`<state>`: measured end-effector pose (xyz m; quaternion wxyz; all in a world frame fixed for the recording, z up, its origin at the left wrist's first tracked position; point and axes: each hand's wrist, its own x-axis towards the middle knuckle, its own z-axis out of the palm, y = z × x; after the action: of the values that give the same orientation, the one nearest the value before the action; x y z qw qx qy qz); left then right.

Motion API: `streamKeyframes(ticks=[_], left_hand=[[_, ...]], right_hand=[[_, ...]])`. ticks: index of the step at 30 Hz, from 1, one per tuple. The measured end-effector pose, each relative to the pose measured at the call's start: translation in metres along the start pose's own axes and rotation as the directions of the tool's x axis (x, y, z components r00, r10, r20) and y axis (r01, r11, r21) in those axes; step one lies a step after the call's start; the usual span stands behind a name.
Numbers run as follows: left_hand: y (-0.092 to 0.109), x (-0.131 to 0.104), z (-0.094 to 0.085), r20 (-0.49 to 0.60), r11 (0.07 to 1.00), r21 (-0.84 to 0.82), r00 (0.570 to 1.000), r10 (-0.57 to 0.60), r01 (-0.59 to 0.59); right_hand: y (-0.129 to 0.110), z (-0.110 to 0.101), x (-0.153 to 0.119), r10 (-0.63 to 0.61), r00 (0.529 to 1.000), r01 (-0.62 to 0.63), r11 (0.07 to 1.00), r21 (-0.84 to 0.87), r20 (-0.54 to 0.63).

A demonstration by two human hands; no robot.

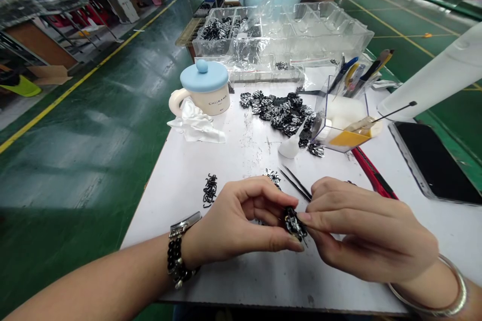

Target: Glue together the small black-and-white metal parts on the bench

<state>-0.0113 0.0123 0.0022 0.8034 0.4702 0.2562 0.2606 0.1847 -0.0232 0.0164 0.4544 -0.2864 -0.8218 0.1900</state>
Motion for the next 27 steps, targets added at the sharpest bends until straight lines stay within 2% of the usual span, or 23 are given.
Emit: streamKeyframes(ticks=[4,12,27], left_hand=[[0.0,-0.001,0.001,-0.019,1.0,-0.023,1.0,-0.009,0.008],[-0.001,0.0,0.001,-0.053,0.999,-0.036,0.999,0.01,-0.012],[0.001,-0.001,0.003,-0.11,0.999,-0.045,0.994,-0.008,0.003]], right_hand=[[-0.001,0.003,-0.003,0.009,0.999,-0.008,1.0,0.019,-0.033],[0.002,0.008,-0.005,0.131,0.991,-0.125,0.984,0.129,-0.039],[0.0,0.013,-0.006,0.147,0.987,-0.141,0.985,0.101,-0.059]])
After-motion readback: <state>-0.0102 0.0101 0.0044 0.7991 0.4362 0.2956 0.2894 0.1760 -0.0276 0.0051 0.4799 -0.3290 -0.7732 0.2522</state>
